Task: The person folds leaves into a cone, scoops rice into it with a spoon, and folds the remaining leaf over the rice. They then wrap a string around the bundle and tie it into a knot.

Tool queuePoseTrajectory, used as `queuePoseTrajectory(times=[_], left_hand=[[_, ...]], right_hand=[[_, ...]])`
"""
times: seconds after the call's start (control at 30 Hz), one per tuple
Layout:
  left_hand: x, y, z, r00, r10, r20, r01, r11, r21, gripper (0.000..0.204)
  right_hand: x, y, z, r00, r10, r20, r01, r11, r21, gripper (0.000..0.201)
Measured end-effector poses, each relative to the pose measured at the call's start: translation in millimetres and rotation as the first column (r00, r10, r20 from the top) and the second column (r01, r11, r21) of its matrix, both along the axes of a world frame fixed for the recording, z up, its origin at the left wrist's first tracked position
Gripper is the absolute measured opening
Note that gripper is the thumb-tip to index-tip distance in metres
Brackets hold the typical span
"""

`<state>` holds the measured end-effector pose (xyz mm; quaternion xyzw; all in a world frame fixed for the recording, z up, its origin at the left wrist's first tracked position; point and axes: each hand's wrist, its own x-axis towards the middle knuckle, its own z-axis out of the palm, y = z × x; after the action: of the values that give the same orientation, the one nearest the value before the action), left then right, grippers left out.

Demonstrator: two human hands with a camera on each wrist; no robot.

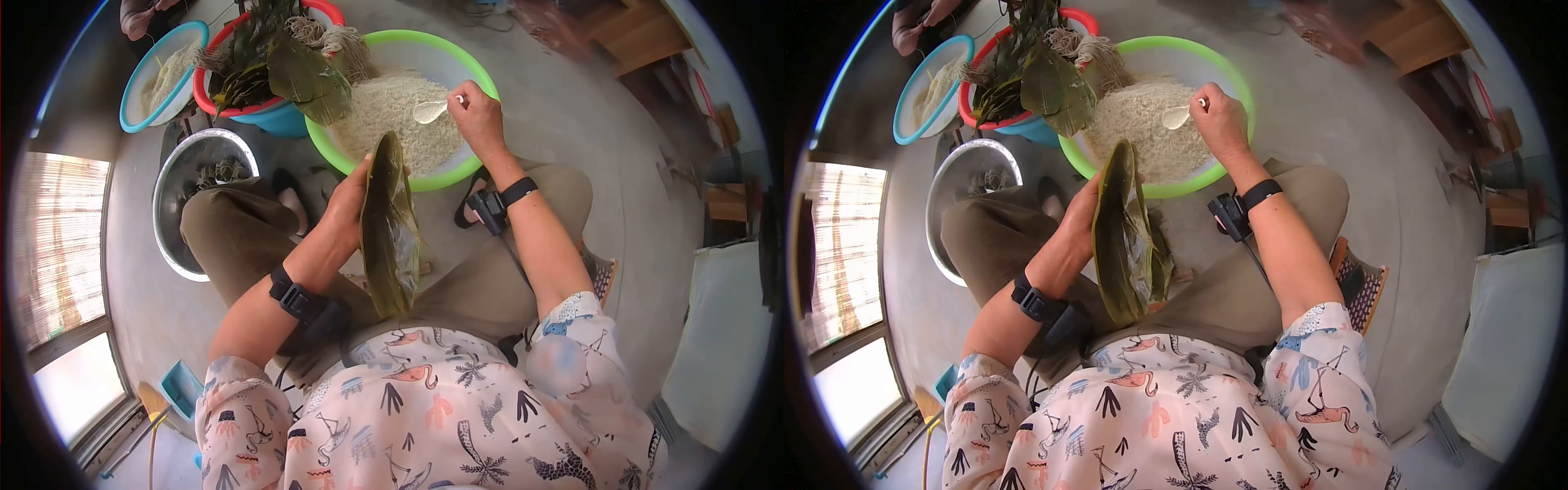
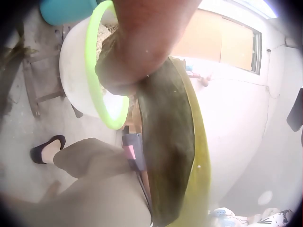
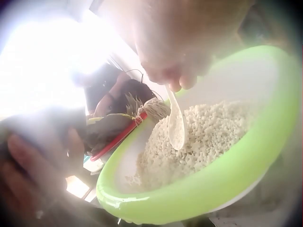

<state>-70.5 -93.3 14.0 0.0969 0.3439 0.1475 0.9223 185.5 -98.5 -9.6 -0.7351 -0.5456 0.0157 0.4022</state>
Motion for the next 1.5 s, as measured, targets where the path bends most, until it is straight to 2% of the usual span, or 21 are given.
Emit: queuePoseTrajectory(times=[0.07, 0.23, 0.3, 0.33, 0.4, 0.43, 0.5, 0.53, 0.6, 0.63, 0.7, 0.73, 0.8, 0.83, 0.9, 1.03, 1.1, 1.33, 1.4, 1.43, 1.5], left_hand=[[1.5, 2.3, -0.6, 0.997, 0.068, 0.036, -0.069, 0.996, 0.049, 0.034], [10.3, 15.0, 4.9, 0.994, 0.103, 0.045, -0.105, 0.993, 0.055, 0.031], [12.0, 20.5, 6.6, 0.997, 0.078, 0.029, -0.08, 0.992, 0.096, 0.031], [14.1, 23.1, 7.7, 0.998, 0.057, 0.015, -0.058, 0.99, 0.129, 0.032], [22.2, 26.4, 14.0, 0.997, 0.074, -0.006, -0.072, 0.985, 0.157, 0.032], [25.5, 27.8, 16.4, 0.995, 0.095, -0.026, -0.089, 0.98, 0.178, 0.033], [31.0, 32.3, 16.8, 0.994, 0.101, -0.041, -0.09, 0.971, 0.223, 0.033], [33.6, 36.4, 16.9, 0.993, 0.11, -0.05, -0.093, 0.959, 0.266, 0.032], [39.1, 46.6, 6.7, 0.992, 0.112, -0.053, -0.091, 0.949, 0.303, 0.033], [40.8, 49.2, 0.1, 0.992, 0.113, -0.054, -0.089, 0.94, 0.33, 0.035], [46.6, 51.0, -10.6, 0.989, 0.137, -0.052, -0.116, 0.95, 0.291, 0.035], [49.4, 52.3, -13.4, 0.985, 0.164, -0.047, -0.147, 0.954, 0.26, 0.035], [52.2, 55.6, -23.5, 0.988, 0.155, -0.013, -0.146, 0.956, 0.256, 0.035], [50.4, 55.6, -28.1, 0.989, 0.146, 0.014, -0.145, 0.957, 0.25, 0.034], [53.7, 53.6, -29.4, 0.986, 0.167, -0.002, -0.162, 0.96, 0.229, 0.032], [59.3, 49.6, -28.1, 0.975, 0.22, -0.037, -0.208, 0.956, 0.207, 0.032], [62.3, 52.2, -35.7, 0.97, 0.238, -0.037, -0.227, 0.953, 0.199, 0.032], [71.3, 55.3, -54.2, 0.962, 0.271, 0.022, -0.272, 0.952, 0.139, 0.036], [72.0, 56.3, -60.9, 0.962, 0.267, 0.049, -0.271, 0.955, 0.117, 0.039], [72.5, 56.5, -63.2, 0.963, 0.265, 0.048, -0.269, 0.956, 0.116, 0.042], [72.8, 55.6, -62.7, 0.963, 0.264, 0.048, -0.268, 0.957, 0.115, 0.044]], right_hand=[[13.8, -8.6, -0.9, 0.988, -0.094, 0.119, 0.091, 0.995, 0.032, 0.01], [25.0, -13.7, -26.9, 0.979, -0.159, 0.131, 0.162, 0.987, -0.016, 0.01], [25.9, -8.6, -48.1, 0.981, -0.193, 0.009, 0.192, 0.97, -0.146, 0.013], [29.9, -3.7, -60.4, 0.981, -0.196, 0.006, 0.195, 0.97, -0.142, 0.013], [33.6, 6.6, -70.8, 0.985, -0.119, -0.124, 0.079, 0.954, -0.289, 0.017], [31.6, 8.4, -70.4, 0.984, -0.121, -0.128, 0.08, 0.955, -0.286, 0.017], [24.8, 9.9, -66.6, 0.831, -0.192, -0.523, -0.028, 0.924, -0.383, 0.017], [21.0, 9.2, -62.4, 0.828, -0.19, -0.527, -0.028, 0.925, -0.379, 0.017], [17.1, 7.8, -58.0, 0.615, -0.289, -0.733, -0.031, 0.921, -0.389, 0.019], [17.4, 7.0, -57.9, 0.612, -0.293, -0.734, -0.032, 0.919, -0.393, 0.019], [20.0, 4.1, -58.2, 0.509, -0.272, -0.817, -0.069, 0.933, -0.353, 0.019], [20.7, 3.3, -58.1, 0.508, -0.275, -0.816, -0.068, 0.932, -0.356, 0.019], [21.9, 3.1, -55.8, 0.367, -0.253, -0.895, -0.055, 0.955, -0.292, 0.017], [20.3, 0.8, -54.9, 0.363, -0.258, -0.895, -0.057, 0.953, -0.297, 0.017], [21.0, -2.4, -46.5, 0.3, -0.163, -0.94, -0.073, 0.978, -0.194, 0.019], [13.4, -9.5, -17.7, 0.32, -0.021, -0.947, -0.097, 0.994, -0.055, 0.019], [6.6, -11.3, 3.1, 0.39, 0.052, -0.919, -0.095, 0.995, 0.016, 0.018], [-25.9, -14.4, 44.1, 0.465, 0.112, -0.878, -0.117, 0.991, 0.065, 0.019], [-33.1, -12.5, 42.8, 0.634, 0.095, -0.768, -0.135, 0.991, 0.012, 0.019], [-36.3, -11.3, 41.2, 0.634, 0.095, -0.768, -0.136, 0.991, 0.011, 0.019], [-42.9, -9.2, 35.4, 0.886, 0.142, -0.442, -0.152, 0.988, 0.014, 0.017]])
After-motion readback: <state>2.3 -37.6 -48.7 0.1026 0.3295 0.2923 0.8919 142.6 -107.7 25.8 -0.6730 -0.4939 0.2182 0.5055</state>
